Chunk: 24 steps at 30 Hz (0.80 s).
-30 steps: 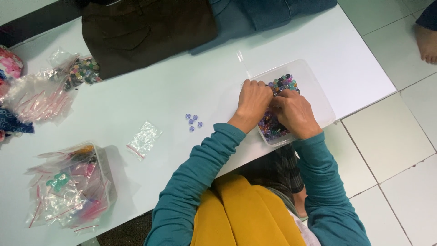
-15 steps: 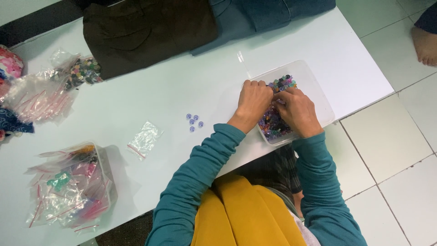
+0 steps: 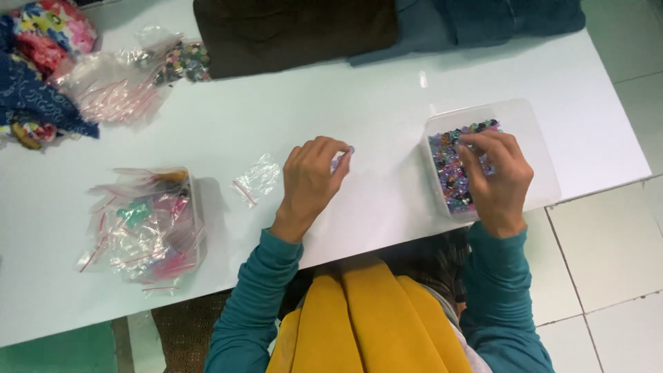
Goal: Sorting small colorful buttons from a container into small plastic bags on a white work table.
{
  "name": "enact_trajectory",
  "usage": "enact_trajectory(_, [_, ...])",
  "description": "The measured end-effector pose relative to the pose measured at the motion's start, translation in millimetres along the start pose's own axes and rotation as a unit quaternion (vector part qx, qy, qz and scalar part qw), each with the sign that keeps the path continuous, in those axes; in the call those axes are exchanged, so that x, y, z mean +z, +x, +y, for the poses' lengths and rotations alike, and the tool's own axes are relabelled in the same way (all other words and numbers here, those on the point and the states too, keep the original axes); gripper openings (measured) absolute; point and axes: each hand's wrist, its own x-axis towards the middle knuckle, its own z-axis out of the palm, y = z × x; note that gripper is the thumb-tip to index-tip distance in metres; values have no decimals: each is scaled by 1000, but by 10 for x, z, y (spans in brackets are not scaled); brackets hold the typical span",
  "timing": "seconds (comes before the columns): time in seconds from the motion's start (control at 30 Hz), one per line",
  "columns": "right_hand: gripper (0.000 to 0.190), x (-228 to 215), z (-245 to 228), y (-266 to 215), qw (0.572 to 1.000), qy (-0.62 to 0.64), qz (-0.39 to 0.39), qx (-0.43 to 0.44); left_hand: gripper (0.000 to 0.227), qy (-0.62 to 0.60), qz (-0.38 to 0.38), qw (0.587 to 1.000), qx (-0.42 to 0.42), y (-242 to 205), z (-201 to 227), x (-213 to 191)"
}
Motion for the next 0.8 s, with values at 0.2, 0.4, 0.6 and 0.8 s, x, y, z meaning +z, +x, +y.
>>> enact_trajectory(0.2, [18, 744, -574, -241, 990, 128, -36, -49, 9, -1, -29, 995, -97, -605, -272, -31])
enact_trajectory(0.4, [14, 1382, -632, -424, 984, 133, -116, -30, 11, 16, -63, 990, -121, -846, -281, 219])
enact_trajectory(0.6, [10, 1506, -627, -517, 988, 47, -138, -42, 12, 5, -69, 991, -117, -829, -270, 215])
enact_trajectory(0.8, [11, 1467, -673, -496, 989, 39, -134, -39, 14, -9, -72, 990, -119, -827, -263, 171])
